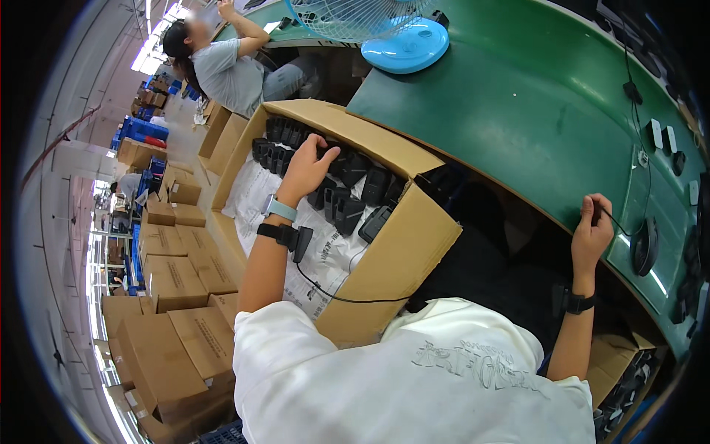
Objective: The worker is testing internal sensor components for computer mice against a light source and then organizing them into cardboard shipping boxes.
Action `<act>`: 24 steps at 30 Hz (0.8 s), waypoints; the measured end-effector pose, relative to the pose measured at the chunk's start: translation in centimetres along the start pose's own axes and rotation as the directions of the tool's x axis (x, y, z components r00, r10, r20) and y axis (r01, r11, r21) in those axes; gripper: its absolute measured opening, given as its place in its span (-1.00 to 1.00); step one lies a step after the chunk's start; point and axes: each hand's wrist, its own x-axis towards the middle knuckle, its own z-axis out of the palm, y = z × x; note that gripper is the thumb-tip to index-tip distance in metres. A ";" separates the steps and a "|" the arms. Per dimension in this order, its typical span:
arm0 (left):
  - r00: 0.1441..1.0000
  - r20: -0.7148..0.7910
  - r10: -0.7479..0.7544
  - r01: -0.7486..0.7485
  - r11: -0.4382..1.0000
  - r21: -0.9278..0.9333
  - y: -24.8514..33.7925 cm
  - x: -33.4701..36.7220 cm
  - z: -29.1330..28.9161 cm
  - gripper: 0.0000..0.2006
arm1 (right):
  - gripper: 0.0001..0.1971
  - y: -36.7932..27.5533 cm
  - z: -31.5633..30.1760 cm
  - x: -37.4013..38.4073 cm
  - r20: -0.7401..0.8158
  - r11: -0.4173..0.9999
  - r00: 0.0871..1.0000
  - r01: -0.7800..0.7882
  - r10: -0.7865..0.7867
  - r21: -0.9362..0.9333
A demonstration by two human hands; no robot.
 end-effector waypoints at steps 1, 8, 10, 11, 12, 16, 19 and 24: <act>1.000 0.001 0.000 0.000 1.000 -0.002 0.1 0.0 0.0 -0.59 | -0.82 0.0 0.0 0.0 0.000 1.000 1.000 0.001 -0.001 -0.003; 0.963 -0.268 -0.026 0.122 0.930 0.348 -3.7 2.1 -0.6 -0.43 | -0.82 -0.5 0.0 -0.1 0.013 1.000 1.000 0.005 -0.005 0.024; 0.985 -0.157 -0.069 0.129 0.903 0.411 -4.7 2.7 -0.2 -0.31 | -0.81 -0.2 0.0 0.1 0.005 1.000 1.000 0.007 -0.007 0.010; 0.985 -0.160 -0.066 0.128 0.902 0.414 -5.3 2.8 -0.4 -0.31 | -0.81 -0.1 0.0 0.2 0.001 1.000 1.000 0.010 -0.010 0.020; 0.988 -0.132 -0.076 0.123 0.908 0.399 -5.4 2.8 -0.5 -0.32 | -0.81 -0.1 0.0 0.1 -0.003 1.000 1.000 0.009 -0.009 0.025; 0.993 -0.027 -0.114 0.116 0.918 0.380 -5.7 2.8 -2.0 -0.39 | -0.81 -0.3 0.0 0.0 -0.004 1.000 1.000 0.021 -0.021 0.009; 0.995 -0.012 -0.102 0.099 0.926 0.364 -6.1 3.4 -2.1 -0.44 | -0.81 -0.2 0.0 0.1 -0.008 1.000 1.000 0.019 -0.019 0.002; 0.998 -0.060 -0.011 0.030 0.943 0.332 -6.5 2.4 -1.8 -0.47 | -0.81 -0.5 0.0 0.1 0.004 1.000 1.000 0.018 -0.018 0.003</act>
